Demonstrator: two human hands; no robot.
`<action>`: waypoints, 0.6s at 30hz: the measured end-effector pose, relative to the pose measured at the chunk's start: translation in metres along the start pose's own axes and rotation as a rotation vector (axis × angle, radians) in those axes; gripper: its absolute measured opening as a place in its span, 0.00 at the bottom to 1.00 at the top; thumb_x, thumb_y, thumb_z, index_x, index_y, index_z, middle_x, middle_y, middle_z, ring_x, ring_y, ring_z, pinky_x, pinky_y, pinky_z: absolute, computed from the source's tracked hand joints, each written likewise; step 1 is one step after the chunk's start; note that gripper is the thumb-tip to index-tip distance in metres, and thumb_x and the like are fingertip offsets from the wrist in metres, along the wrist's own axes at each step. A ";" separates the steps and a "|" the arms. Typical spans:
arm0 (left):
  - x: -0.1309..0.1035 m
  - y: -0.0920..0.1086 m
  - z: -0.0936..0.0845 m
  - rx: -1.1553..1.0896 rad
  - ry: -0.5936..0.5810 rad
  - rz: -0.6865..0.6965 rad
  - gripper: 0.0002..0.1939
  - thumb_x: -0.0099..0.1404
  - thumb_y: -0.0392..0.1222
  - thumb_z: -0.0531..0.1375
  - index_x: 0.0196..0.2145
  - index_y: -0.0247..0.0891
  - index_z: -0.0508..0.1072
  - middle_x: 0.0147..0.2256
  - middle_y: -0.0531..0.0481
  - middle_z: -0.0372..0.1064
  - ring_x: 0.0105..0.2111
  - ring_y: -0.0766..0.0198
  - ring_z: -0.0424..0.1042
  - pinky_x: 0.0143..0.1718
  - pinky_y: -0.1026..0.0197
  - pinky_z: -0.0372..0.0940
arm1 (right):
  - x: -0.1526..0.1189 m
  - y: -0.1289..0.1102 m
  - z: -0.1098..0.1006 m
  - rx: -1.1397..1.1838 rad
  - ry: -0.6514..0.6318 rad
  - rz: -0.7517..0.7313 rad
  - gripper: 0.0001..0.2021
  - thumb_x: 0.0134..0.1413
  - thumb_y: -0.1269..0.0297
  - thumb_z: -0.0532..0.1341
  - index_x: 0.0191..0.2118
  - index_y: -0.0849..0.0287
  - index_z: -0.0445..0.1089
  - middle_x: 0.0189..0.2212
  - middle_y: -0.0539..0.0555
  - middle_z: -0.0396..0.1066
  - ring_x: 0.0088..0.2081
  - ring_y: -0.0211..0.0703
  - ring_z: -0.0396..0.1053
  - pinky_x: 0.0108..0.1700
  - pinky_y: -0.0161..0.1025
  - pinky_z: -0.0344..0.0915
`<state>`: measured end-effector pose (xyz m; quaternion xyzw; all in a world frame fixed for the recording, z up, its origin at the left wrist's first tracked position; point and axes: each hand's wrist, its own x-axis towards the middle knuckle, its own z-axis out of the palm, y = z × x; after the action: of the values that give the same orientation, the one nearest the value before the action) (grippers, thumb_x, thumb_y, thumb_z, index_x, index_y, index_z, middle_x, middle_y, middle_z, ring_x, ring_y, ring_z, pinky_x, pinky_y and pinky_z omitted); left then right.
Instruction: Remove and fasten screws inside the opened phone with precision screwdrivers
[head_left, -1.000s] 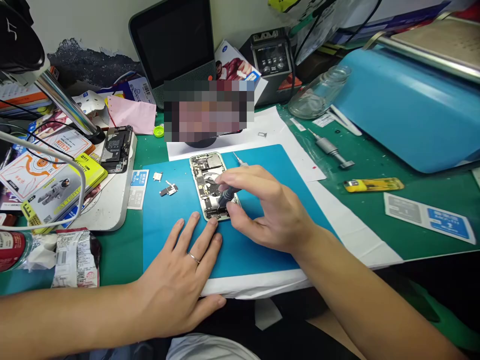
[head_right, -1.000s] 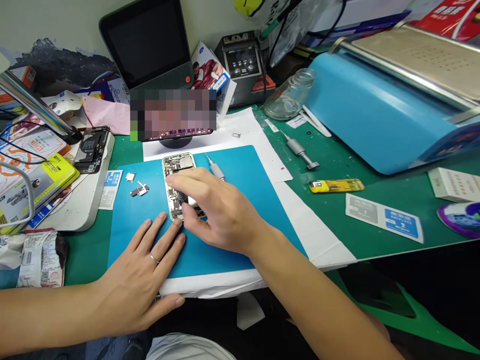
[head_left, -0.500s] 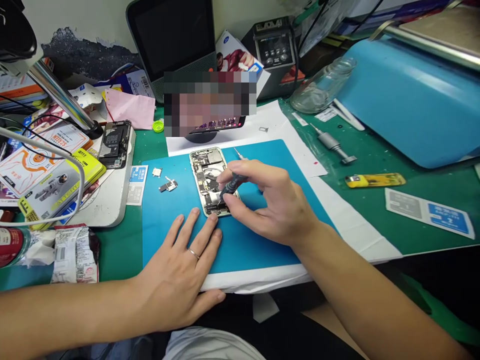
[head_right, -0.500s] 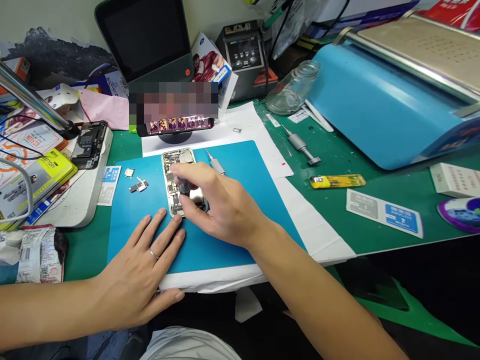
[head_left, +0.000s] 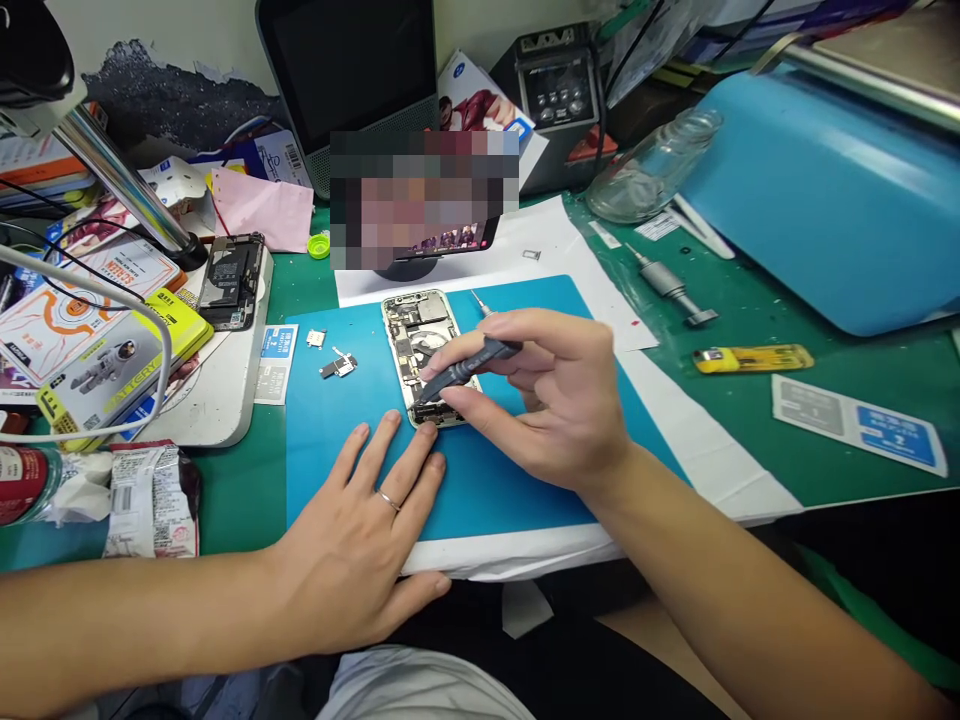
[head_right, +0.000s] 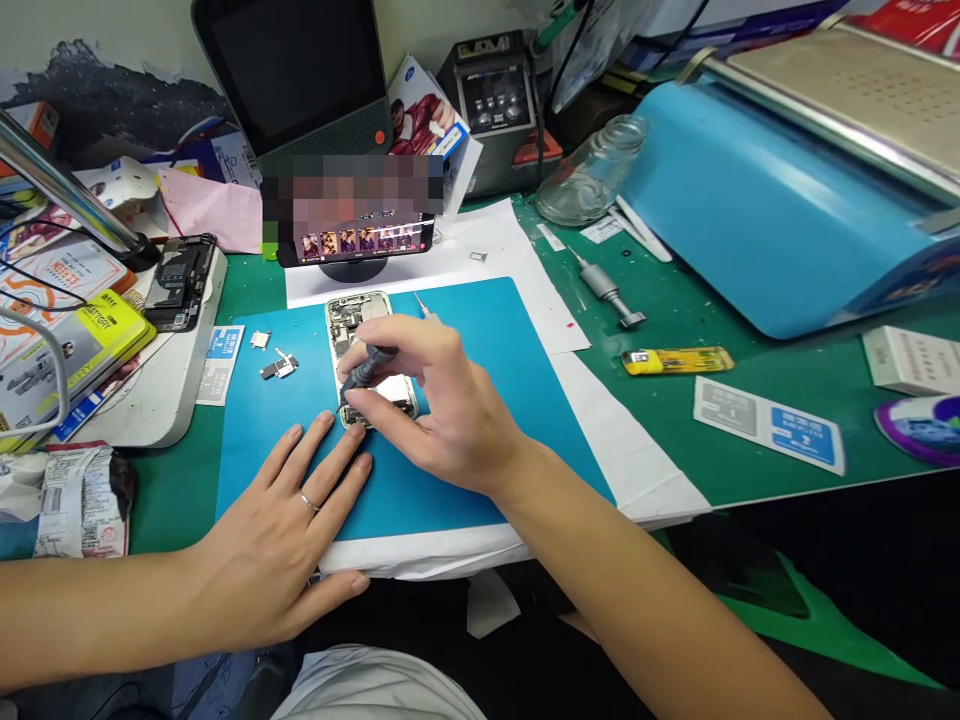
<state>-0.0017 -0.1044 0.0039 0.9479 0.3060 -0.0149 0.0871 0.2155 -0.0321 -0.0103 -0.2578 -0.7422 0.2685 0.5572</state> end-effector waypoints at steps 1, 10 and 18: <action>0.000 0.000 0.000 -0.001 0.001 -0.005 0.41 0.75 0.62 0.48 0.71 0.27 0.51 0.74 0.31 0.34 0.73 0.31 0.36 0.69 0.35 0.38 | 0.000 0.000 0.002 0.013 -0.012 0.008 0.26 0.59 0.78 0.64 0.58 0.48 0.61 0.41 0.50 0.74 0.42 0.41 0.77 0.43 0.41 0.80; -0.002 0.001 -0.001 -0.004 0.018 -0.009 0.41 0.74 0.61 0.50 0.71 0.27 0.52 0.73 0.29 0.38 0.73 0.32 0.36 0.70 0.35 0.38 | -0.005 0.003 0.006 0.012 -0.055 0.109 0.21 0.61 0.76 0.63 0.56 0.50 0.60 0.43 0.50 0.72 0.45 0.39 0.77 0.46 0.40 0.80; 0.000 0.001 -0.001 -0.020 -0.007 -0.010 0.41 0.74 0.62 0.50 0.71 0.26 0.52 0.73 0.30 0.36 0.73 0.32 0.37 0.70 0.36 0.42 | -0.002 0.003 0.005 0.001 -0.026 0.082 0.21 0.61 0.77 0.63 0.55 0.51 0.60 0.43 0.50 0.70 0.43 0.39 0.77 0.43 0.38 0.80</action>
<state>-0.0014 -0.1051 0.0049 0.9453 0.3108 -0.0155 0.0975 0.2110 -0.0317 -0.0152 -0.2842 -0.7381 0.2947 0.5363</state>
